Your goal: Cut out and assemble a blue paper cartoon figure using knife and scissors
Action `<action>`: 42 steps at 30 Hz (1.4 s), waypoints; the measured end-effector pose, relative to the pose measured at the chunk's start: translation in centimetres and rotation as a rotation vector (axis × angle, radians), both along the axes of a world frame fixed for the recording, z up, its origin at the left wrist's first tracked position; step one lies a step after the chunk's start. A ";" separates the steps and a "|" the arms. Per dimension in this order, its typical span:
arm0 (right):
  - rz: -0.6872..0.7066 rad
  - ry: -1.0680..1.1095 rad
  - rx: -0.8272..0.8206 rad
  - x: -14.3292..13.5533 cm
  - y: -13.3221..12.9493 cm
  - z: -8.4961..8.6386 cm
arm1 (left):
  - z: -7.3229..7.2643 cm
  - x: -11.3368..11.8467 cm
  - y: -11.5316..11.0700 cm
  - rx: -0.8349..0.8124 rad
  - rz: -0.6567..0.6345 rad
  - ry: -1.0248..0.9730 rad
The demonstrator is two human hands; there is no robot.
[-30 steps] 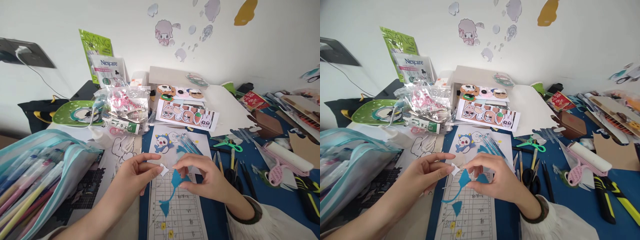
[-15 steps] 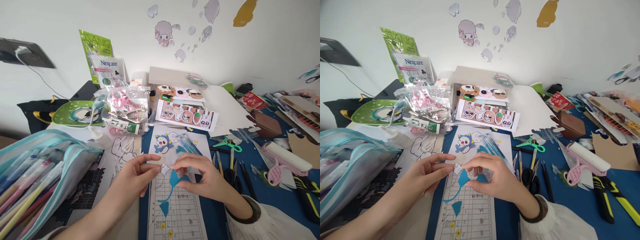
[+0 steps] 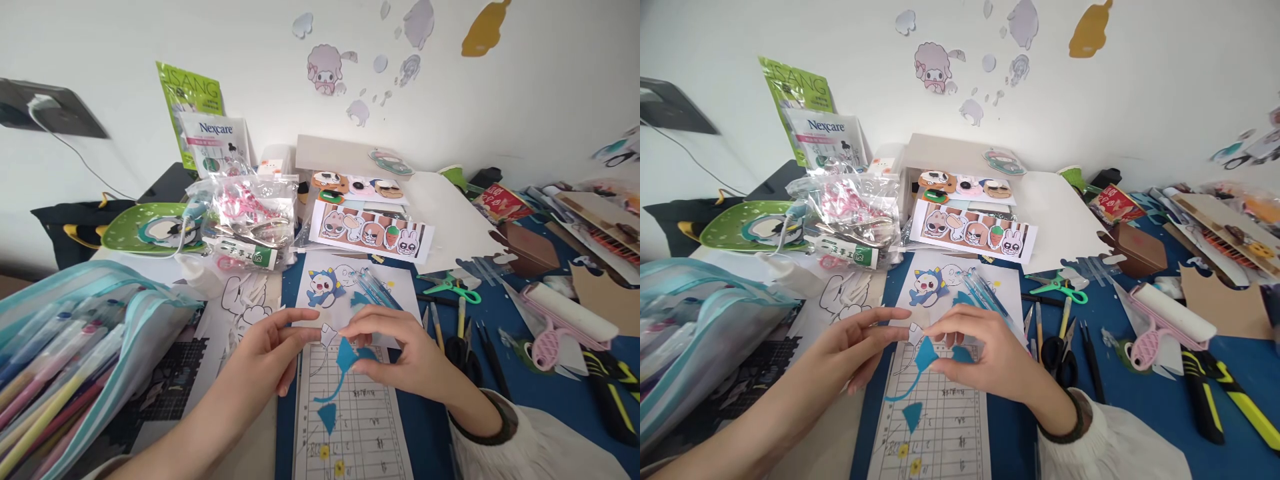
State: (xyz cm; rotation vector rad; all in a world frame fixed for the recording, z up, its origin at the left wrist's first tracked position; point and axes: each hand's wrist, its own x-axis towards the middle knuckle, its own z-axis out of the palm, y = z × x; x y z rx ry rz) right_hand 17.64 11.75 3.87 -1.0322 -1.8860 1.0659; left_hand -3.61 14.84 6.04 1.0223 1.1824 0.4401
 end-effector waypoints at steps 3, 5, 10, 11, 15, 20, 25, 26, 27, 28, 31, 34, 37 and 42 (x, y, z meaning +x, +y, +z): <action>-0.011 -0.030 0.010 0.0 0.1 0.1 | -0.1 0.0 0.1 0.009 0.006 -0.005; -0.030 -0.065 0.044 0.1 0.2 0.2 | -0.1 0.0 0.2 0.009 0.009 -0.001; -0.124 -0.247 0.136 0.9 0.6 0.3 | -0.4 -0.2 0.1 0.012 0.024 -0.012; -0.148 -0.294 0.138 1.1 0.7 0.2 | -0.5 -0.3 0.1 0.015 0.038 -0.018; -0.197 -0.475 0.136 1.5 1.3 -0.3 | -0.3 -0.7 0.2 0.061 0.109 -0.031; -0.131 -0.611 0.130 1.1 1.5 -0.9 | -0.3 -0.9 0.2 0.072 0.122 -0.039; -0.171 -0.545 0.103 1.4 1.3 -0.3 | -0.7 -1.1 0.0 0.075 0.101 -0.074; -0.204 -0.509 0.092 1.5 1.3 -0.1 | -0.7 -1.1 0.0 0.068 0.099 -0.082; -0.244 -0.471 0.080 1.5 1.3 0.1 | -0.7 -1.1 0.0 0.059 0.099 -0.088; -0.281 -0.432 0.061 1.5 1.2 0.3 | -0.6 -1.1 0.0 0.051 0.102 -0.093; -0.298 -0.343 -0.033 0.6 1.0 1.1 | -0.2 -0.8 -0.2 0.017 0.096 -0.098; -0.209 -0.319 -0.116 -1.1 0.8 1.8 | 0.3 -0.5 -0.4 0.001 0.067 -0.109; -0.206 -0.315 -0.110 -2.4 0.7 2.1 | 0.6 -0.3 -0.7 0.002 0.048 -0.117; -0.237 -0.246 -0.136 -2.5 0.3 2.2 | 0.8 -0.1 -1.2 0.029 0.023 -0.106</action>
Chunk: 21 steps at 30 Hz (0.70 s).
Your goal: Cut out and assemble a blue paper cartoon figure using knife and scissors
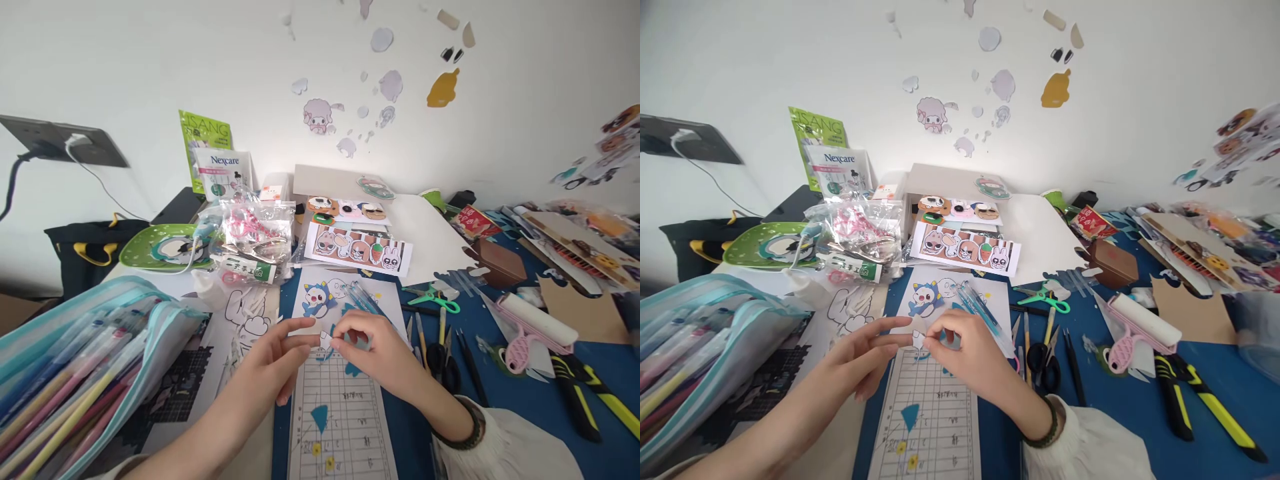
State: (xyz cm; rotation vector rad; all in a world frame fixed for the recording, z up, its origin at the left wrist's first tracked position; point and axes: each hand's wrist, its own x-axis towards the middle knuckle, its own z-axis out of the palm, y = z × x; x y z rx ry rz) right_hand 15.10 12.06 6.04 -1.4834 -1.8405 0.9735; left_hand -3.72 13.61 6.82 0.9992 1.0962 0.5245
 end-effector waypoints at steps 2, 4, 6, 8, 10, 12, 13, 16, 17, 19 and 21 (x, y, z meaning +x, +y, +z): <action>-0.035 0.056 -0.064 0.6 -0.4 0.2 | 0.2 0.0 -0.3 0.024 -0.032 0.004; -0.106 0.116 -0.155 1.6 -0.8 0.4 | 0.4 -0.1 -0.6 0.067 -0.066 0.018; -0.177 0.141 -0.236 2.8 -1.2 0.5 | 0.4 -0.2 -0.8 0.169 -0.101 0.058; -0.213 0.114 -0.287 3.9 -1.4 0.5 | 0.3 -0.4 -0.8 0.380 -0.175 0.172; -0.237 0.067 -0.306 4.5 -1.2 0.5 | 0.0 -0.7 -0.7 0.614 -0.256 0.316; -0.265 0.010 -0.303 4.5 -0.6 0.3 | -0.4 -0.8 -0.5 0.764 -0.301 0.417; -0.277 -0.021 -0.296 4.3 -0.2 0.3 | -0.4 -0.9 -0.5 0.804 -0.313 0.442; -0.279 -0.117 -0.290 3.2 1.3 -0.1 | -0.3 -0.9 -0.4 0.904 -0.372 0.508; -0.270 -0.148 -0.297 2.8 1.7 -0.2 | -0.1 -0.8 -0.5 0.940 -0.402 0.528; -0.244 -0.204 -0.325 2.0 2.4 -0.6 | 0.3 -0.6 -0.6 1.010 -0.464 0.565; -0.220 -0.249 -0.357 1.4 2.7 -0.9 | 0.4 -0.1 -0.7 1.075 -0.522 0.601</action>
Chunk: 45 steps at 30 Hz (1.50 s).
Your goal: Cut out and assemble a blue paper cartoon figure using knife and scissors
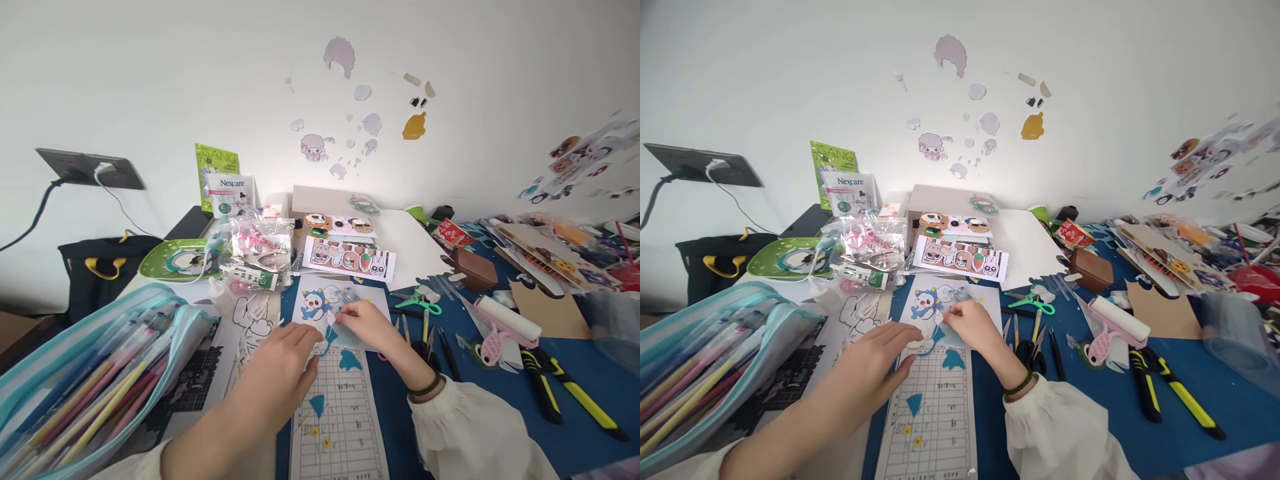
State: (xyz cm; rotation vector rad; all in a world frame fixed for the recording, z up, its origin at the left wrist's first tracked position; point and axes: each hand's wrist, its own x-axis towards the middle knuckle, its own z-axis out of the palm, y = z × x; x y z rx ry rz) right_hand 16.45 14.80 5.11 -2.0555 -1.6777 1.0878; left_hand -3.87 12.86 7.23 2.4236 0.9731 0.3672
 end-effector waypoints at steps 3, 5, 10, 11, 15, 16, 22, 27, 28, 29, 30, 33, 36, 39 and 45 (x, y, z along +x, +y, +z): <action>0.030 -0.033 -0.019 -0.6 0.2 -0.3 | -0.3 1.0 -0.3 0.085 -0.062 0.073; 0.048 -0.051 -0.015 -0.8 0.3 -0.3 | -0.7 1.8 -0.4 0.136 -0.081 0.121; 0.068 -0.097 0.002 -1.4 0.6 -0.5 | -2.2 3.1 -0.5 0.226 -0.069 0.206; 0.066 -0.105 0.009 -1.5 0.6 -0.5 | -2.5 3.2 -0.5 0.241 -0.063 0.214; 0.057 -0.121 0.060 -1.7 0.5 -0.5 | -3.4 3.2 -0.7 0.293 -0.043 0.210; 0.056 -0.118 0.072 -1.6 0.4 -0.5 | -3.5 3.2 -0.8 0.302 -0.037 0.202; 0.034 -0.104 0.097 -1.2 0.1 -0.4 | -3.5 2.8 -1.4 0.324 0.009 0.161; 0.047 -0.086 0.090 -0.9 -0.5 -0.2 | -3.7 2.4 -1.9 0.354 -0.035 0.114; 0.054 -0.079 0.086 -0.9 -0.5 -0.1 | -3.8 2.4 -1.9 0.369 -0.038 0.091; 0.061 -0.073 0.081 -0.9 -0.6 -0.1 | -3.9 2.4 -1.9 0.384 -0.038 0.067; 0.066 -0.069 0.077 -0.9 -0.7 0.0 | -4.1 2.4 -2.0 0.395 -0.037 0.047; 0.069 -0.076 0.070 -1.1 -0.8 0.0 | -4.5 2.4 -2.0 0.416 -0.060 0.027; 0.069 -0.094 0.057 -1.1 -0.9 -0.2 | -4.9 2.5 -2.1 0.434 -0.103 0.034; 0.059 -0.117 0.043 -1.0 -1.0 -0.3 | -5.1 2.6 -2.0 0.445 -0.126 0.011; 0.156 -0.326 0.077 -1.3 -1.5 -0.5 | -4.9 2.6 -1.4 0.488 -0.017 0.006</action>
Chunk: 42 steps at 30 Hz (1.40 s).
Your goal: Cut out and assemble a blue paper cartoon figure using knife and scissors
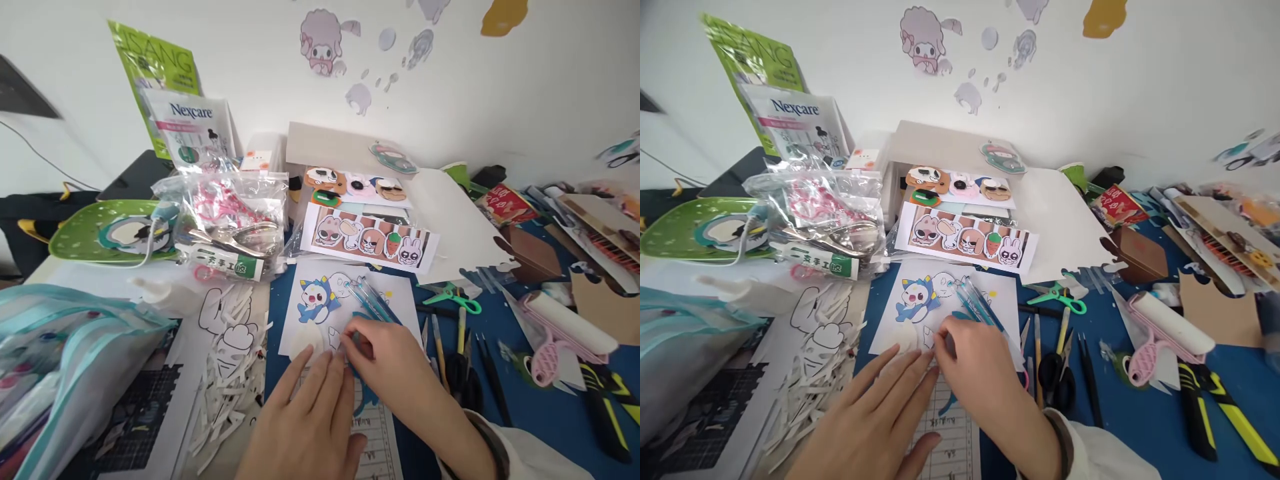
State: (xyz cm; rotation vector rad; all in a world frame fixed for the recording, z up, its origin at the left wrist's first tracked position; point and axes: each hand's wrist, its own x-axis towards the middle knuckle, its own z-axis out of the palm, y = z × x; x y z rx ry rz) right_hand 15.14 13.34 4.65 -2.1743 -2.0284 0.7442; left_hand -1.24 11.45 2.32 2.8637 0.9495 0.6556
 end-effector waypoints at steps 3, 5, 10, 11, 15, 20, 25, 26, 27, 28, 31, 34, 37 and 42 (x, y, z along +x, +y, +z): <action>0.060 -0.107 0.035 -0.2 -0.1 -0.1 | 0.1 -0.2 0.1 -0.011 0.021 0.046; 0.109 -0.174 0.077 -0.3 -0.2 -0.3 | -0.1 -0.2 0.2 0.002 0.010 0.058; 0.203 -0.313 0.205 -0.7 -0.5 -0.8 | -0.6 0.3 0.7 0.021 -0.024 0.066; 0.202 -0.328 0.218 -0.8 -0.6 -0.7 | -0.6 0.4 0.9 0.022 -0.024 0.057; 0.102 -0.213 0.252 0.4 -0.8 0.7 | -0.4 0.1 1.2 0.039 -0.085 0.044; -0.295 -0.103 0.400 6.4 -3.6 3.1 | -1.0 -0.1 1.2 0.001 -0.035 0.021; -0.359 -0.136 0.245 11.3 -8.6 2.0 | -1.9 0.2 1.1 -0.011 -0.023 0.013; -0.354 -0.148 0.222 11.8 -9.4 1.6 | -2.1 0.2 1.1 -0.015 -0.022 0.013; -0.346 -0.157 0.212 12.3 -10.2 1.2 | -2.3 0.2 1.0 -0.020 -0.017 0.011; -0.345 -0.169 0.218 12.6 -11.0 0.8 | -2.5 0.2 1.0 -0.022 -0.009 0.007; -0.393 -0.259 0.266 13.7 -12.7 0.1 | -2.7 0.1 0.8 -0.012 -0.005 0.008; -0.452 -0.353 0.315 14.6 -13.2 -0.8 | -2.3 0.1 0.8 0.000 -0.010 0.046; -0.445 -0.381 0.343 14.9 -12.4 -2.0 | -1.5 0.1 0.8 -0.004 -0.015 0.091; -0.325 -0.406 0.358 14.5 -11.3 -3.0 | -1.3 0.0 0.6 -0.010 -0.027 0.121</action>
